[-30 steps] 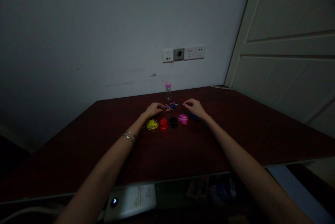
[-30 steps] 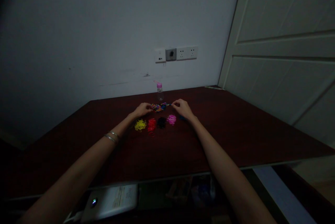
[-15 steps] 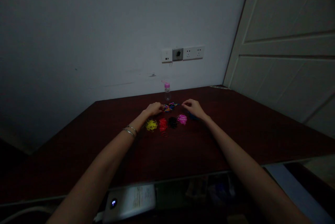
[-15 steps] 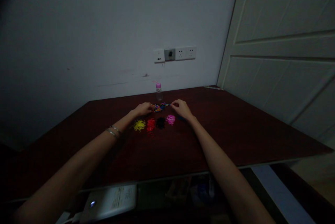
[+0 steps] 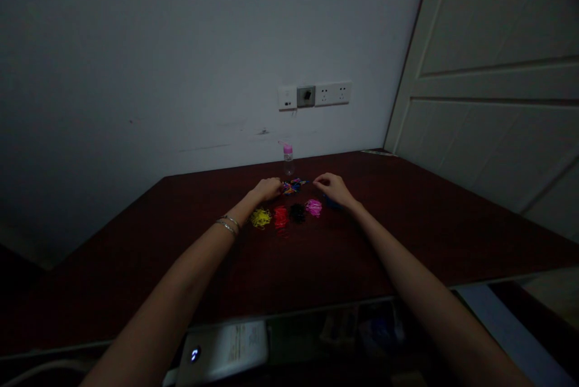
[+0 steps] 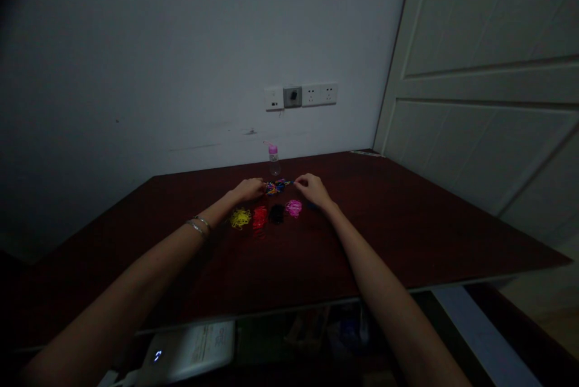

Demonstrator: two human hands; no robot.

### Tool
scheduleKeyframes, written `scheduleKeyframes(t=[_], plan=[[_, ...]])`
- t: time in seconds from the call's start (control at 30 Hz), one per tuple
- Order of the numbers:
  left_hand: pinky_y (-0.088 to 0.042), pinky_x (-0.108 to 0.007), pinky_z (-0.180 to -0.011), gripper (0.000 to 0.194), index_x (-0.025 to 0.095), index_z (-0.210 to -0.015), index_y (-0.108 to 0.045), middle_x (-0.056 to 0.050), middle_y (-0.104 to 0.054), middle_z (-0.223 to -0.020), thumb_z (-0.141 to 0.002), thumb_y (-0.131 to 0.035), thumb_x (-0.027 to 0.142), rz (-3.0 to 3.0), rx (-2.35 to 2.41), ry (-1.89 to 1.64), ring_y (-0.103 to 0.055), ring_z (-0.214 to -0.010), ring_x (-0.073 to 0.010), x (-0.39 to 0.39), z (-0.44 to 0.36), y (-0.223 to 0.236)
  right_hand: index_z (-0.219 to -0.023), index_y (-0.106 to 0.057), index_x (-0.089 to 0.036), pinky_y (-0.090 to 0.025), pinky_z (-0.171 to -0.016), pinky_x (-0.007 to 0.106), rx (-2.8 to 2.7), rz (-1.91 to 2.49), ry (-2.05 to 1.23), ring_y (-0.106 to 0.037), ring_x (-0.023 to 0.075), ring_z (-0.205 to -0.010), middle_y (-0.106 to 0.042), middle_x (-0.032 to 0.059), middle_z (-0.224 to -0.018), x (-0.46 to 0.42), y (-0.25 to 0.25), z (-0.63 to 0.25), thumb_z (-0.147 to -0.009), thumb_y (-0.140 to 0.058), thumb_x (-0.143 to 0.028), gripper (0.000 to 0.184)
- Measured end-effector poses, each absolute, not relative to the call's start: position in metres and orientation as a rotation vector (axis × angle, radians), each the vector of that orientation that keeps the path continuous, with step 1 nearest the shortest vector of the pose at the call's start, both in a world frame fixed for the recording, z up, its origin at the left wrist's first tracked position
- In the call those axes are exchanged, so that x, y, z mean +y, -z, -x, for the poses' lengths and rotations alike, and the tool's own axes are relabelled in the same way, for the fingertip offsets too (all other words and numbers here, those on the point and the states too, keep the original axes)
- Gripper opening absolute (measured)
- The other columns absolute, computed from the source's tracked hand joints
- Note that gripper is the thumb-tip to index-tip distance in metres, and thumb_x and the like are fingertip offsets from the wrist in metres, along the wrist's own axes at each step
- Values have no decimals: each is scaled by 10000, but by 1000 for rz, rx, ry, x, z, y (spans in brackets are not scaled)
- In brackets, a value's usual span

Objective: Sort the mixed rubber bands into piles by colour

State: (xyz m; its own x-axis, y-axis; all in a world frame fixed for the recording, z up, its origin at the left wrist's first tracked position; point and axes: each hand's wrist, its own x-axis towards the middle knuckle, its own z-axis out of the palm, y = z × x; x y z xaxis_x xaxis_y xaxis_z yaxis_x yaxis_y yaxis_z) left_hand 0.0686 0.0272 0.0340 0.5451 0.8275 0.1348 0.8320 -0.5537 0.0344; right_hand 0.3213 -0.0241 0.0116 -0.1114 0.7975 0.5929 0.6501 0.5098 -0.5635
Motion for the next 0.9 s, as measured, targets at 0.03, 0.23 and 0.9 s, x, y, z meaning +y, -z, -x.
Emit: scheduleKeyframes(t=[0.03, 0.23, 0.9], plan=[[-400, -249, -740, 176, 212, -841, -685, -93, -618, -997, -762, -537, 268, 2732, -1470, 213, -570, -915, -213, 27, -68, -35, -810, -690, -181, -450, -761, 301, -1829, 1208, -200, -601, 181, -803, -666, 61, -855, -24, -11, -321, -775, -555, -299, 183], [-397, -223, -741, 173, 225, -831, -695, -76, -633, -971, -740, -557, 275, 2765, -1517, 297, -558, -937, -202, 22, -65, -43, -806, -688, -182, -449, -753, 292, -1833, 1200, -206, -602, 180, -806, -666, 57, -853, -24, -11, -322, -775, -552, -307, 187], [-377, -231, -665, 140, 231, -695, -719, -63, -688, -764, -685, -580, 243, 2765, -1537, 348, -598, -802, -204, 7, -64, -53, -827, -686, -172, -461, -738, 299, -1829, 1190, -223, -603, 179, -788, -669, 66, -857, -26, -10, -320, -773, -546, -290, 192]])
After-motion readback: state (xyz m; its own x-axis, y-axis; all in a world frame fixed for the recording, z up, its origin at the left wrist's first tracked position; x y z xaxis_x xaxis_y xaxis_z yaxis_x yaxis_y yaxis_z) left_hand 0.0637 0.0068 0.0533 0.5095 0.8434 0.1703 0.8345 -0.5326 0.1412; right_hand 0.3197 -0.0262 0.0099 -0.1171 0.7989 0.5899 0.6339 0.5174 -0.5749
